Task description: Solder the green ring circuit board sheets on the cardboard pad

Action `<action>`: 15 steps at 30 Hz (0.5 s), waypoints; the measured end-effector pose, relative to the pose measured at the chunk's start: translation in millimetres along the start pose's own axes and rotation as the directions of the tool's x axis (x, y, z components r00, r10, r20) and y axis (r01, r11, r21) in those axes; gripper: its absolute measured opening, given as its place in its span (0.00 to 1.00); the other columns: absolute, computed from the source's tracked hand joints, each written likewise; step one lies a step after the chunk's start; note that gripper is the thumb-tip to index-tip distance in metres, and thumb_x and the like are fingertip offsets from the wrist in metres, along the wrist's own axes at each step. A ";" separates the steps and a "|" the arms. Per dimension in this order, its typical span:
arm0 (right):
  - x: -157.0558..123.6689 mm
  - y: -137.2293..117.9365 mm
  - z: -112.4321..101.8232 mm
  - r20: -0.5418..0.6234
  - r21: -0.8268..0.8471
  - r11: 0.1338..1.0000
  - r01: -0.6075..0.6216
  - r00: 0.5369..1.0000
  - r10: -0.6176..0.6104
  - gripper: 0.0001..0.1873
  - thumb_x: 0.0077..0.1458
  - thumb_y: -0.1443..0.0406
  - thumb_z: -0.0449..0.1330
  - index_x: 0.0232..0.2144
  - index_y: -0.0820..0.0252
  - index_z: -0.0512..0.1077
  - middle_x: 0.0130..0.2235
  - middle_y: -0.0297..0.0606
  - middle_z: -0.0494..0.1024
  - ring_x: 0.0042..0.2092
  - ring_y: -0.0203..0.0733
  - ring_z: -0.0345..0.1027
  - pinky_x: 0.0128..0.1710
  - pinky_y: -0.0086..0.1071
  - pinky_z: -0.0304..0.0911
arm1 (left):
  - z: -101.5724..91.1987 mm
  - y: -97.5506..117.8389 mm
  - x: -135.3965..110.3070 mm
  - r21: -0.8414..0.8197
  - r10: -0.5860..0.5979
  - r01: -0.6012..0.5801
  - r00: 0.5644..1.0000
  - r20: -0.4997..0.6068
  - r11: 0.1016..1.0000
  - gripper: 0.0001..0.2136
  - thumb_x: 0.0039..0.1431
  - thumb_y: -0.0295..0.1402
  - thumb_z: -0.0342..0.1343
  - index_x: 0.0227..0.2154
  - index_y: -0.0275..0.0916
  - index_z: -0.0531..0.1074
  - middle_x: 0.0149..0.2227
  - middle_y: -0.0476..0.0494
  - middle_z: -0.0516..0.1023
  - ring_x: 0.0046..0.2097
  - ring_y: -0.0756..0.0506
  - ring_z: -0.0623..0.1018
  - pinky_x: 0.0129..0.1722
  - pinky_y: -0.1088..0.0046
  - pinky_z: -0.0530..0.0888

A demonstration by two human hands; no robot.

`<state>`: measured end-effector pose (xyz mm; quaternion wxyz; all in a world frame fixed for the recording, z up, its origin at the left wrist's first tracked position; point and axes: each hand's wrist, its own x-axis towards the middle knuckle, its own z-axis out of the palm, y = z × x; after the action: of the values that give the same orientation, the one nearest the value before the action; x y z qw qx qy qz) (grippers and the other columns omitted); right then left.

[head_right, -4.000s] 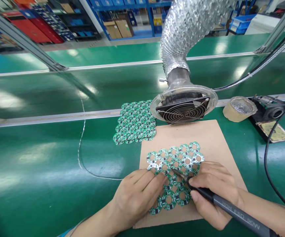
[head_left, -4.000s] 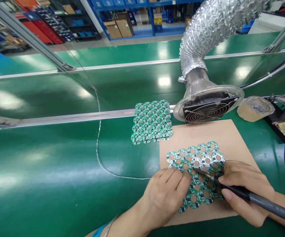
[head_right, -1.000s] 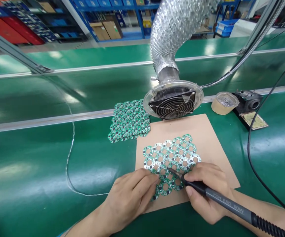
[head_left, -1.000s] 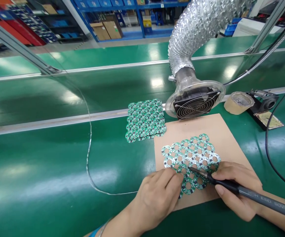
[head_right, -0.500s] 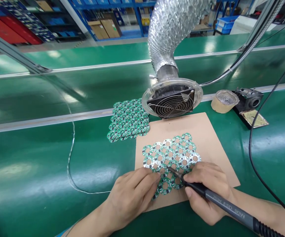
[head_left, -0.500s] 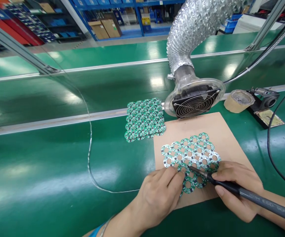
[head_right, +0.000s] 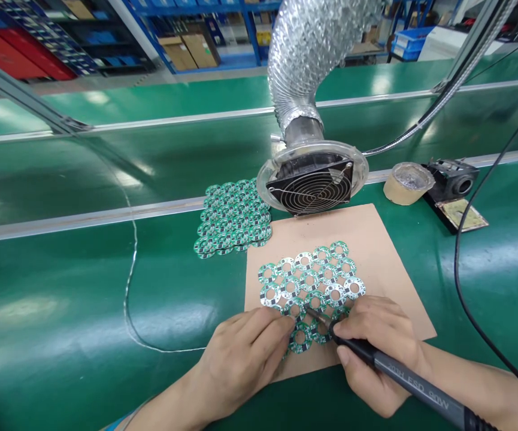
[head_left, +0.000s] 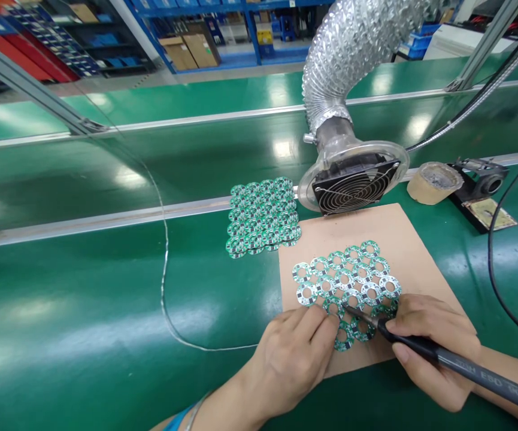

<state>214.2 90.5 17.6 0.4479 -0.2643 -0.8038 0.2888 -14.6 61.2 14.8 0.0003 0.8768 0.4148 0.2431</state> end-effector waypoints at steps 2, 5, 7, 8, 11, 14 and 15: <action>0.7 -0.6 0.1 -0.004 0.003 1.000 -0.005 1.000 0.005 0.14 0.47 0.73 0.55 0.38 0.61 0.70 0.24 0.36 0.71 0.24 0.39 0.65 0.23 0.34 0.63 | 0.3 -0.4 -0.7 -0.004 -0.001 0.001 1.000 0.004 1.000 0.05 0.61 0.26 0.47 0.37 0.35 0.68 0.27 0.48 0.69 0.27 0.50 0.70 0.22 0.74 0.68; 2.8 -1.8 -0.4 -0.011 0.001 1.000 0.001 1.000 -0.001 0.15 0.47 0.74 0.56 0.40 0.62 0.70 0.25 0.37 0.72 0.25 0.39 0.65 0.23 0.35 0.63 | 1.1 -2.1 -3.1 -0.025 -0.016 0.015 1.000 -0.012 1.000 0.06 0.60 0.25 0.49 0.39 0.35 0.68 0.28 0.48 0.69 0.27 0.50 0.70 0.23 0.74 0.69; 4.4 -2.3 -0.6 -0.007 0.002 1.000 0.016 1.000 -0.016 0.16 0.46 0.74 0.56 0.40 0.63 0.70 0.25 0.37 0.71 0.24 0.39 0.65 0.22 0.34 0.63 | 1.6 -3.2 -4.5 -0.049 -0.038 0.037 0.999 -0.027 0.998 0.08 0.59 0.25 0.50 0.41 0.34 0.68 0.29 0.47 0.70 0.28 0.50 0.70 0.24 0.74 0.69; 5.1 -2.5 -0.6 0.000 0.002 1.000 0.024 1.000 -0.024 0.16 0.45 0.74 0.56 0.40 0.63 0.70 0.25 0.37 0.71 0.24 0.38 0.65 0.22 0.34 0.62 | 1.7 -3.7 -5.0 -0.062 -0.050 0.048 0.998 -0.033 0.997 0.09 0.59 0.25 0.50 0.42 0.34 0.68 0.29 0.46 0.70 0.28 0.50 0.71 0.25 0.74 0.70; 6.7 -3.1 -0.3 0.026 -0.020 0.999 0.035 0.999 -0.034 0.18 0.45 0.75 0.56 0.42 0.62 0.69 0.26 0.37 0.72 0.24 0.38 0.66 0.22 0.34 0.63 | 0.9 -4.3 -4.9 -0.096 -0.074 0.070 0.997 -0.037 0.993 0.10 0.58 0.25 0.50 0.43 0.34 0.69 0.30 0.46 0.71 0.29 0.49 0.71 0.26 0.73 0.71; 7.4 -3.9 -0.2 0.049 -0.057 0.997 0.046 0.998 -0.043 0.18 0.45 0.76 0.56 0.42 0.64 0.69 0.26 0.38 0.73 0.25 0.39 0.67 0.23 0.34 0.65 | -1.4 -3.8 -3.0 -0.109 -0.087 0.082 0.995 -0.047 0.991 0.09 0.58 0.24 0.50 0.41 0.34 0.69 0.30 0.46 0.71 0.30 0.49 0.71 0.27 0.73 0.72; 7.3 -4.1 -0.3 0.056 -0.064 0.997 0.050 0.997 -0.046 0.18 0.45 0.76 0.56 0.41 0.64 0.69 0.26 0.38 0.73 0.25 0.39 0.67 0.23 0.34 0.65 | -2.3 -3.6 -2.4 -0.114 -0.091 0.084 0.994 -0.054 0.990 0.08 0.58 0.24 0.50 0.40 0.34 0.69 0.29 0.46 0.71 0.30 0.49 0.72 0.28 0.72 0.72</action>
<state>210.3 92.7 24.7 0.4236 -0.2516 -0.8309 0.2585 -19.5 61.3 15.0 0.0475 0.8488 0.4386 0.2915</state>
